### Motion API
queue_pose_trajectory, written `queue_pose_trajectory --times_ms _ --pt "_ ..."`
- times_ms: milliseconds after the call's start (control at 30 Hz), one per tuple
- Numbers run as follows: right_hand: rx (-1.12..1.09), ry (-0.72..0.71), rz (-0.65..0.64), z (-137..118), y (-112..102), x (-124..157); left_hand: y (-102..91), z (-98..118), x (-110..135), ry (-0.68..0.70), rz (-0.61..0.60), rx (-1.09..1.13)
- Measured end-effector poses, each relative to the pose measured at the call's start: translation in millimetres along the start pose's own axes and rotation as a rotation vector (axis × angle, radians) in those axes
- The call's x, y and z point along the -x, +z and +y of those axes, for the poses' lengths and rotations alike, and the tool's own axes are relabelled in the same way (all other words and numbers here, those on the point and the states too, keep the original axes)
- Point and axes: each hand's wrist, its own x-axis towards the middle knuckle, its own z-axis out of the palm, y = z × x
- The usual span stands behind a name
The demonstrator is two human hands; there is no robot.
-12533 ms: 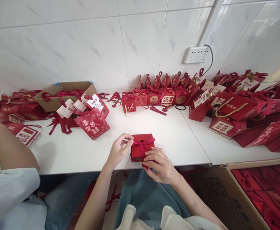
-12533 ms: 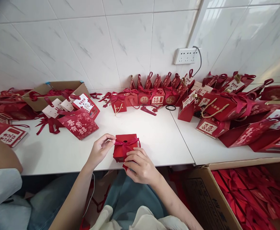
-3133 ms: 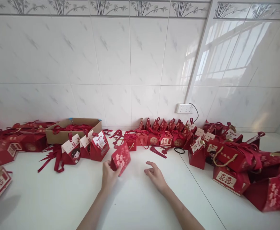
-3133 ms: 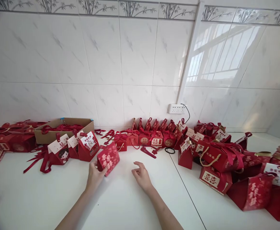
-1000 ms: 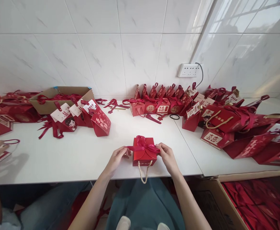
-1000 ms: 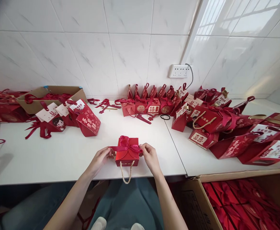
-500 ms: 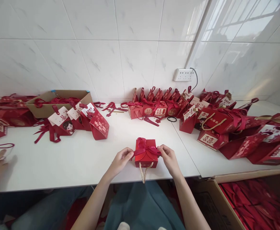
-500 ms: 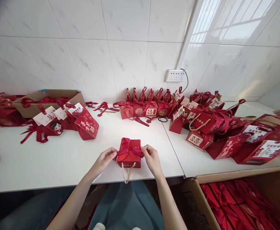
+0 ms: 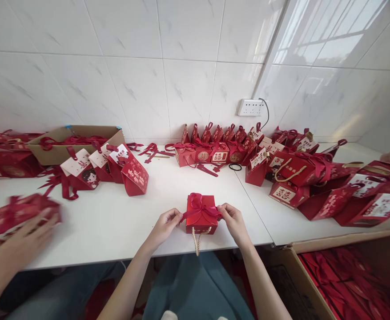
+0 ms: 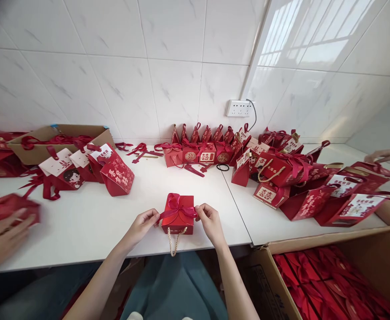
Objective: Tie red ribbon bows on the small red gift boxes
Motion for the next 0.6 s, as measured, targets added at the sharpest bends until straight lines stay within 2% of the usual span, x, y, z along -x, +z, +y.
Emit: queue_pose_trajectory --times_ms 300,467,600 --pt "-0.166 0.051 0.007 21.0 7.9 -1.1 9.9 -11.4 -5.6 -0.005 0.058 0.029" --pt "-0.184 0.017 0.042 30.7 14.3 -5.3 8.0 -13.0 -6.5 -0.004 0.112 0.023" --pt "-0.168 -0.022 0.05 33.6 17.7 -8.1 3.4 -19.8 -12.1 -0.03 0.098 0.034"
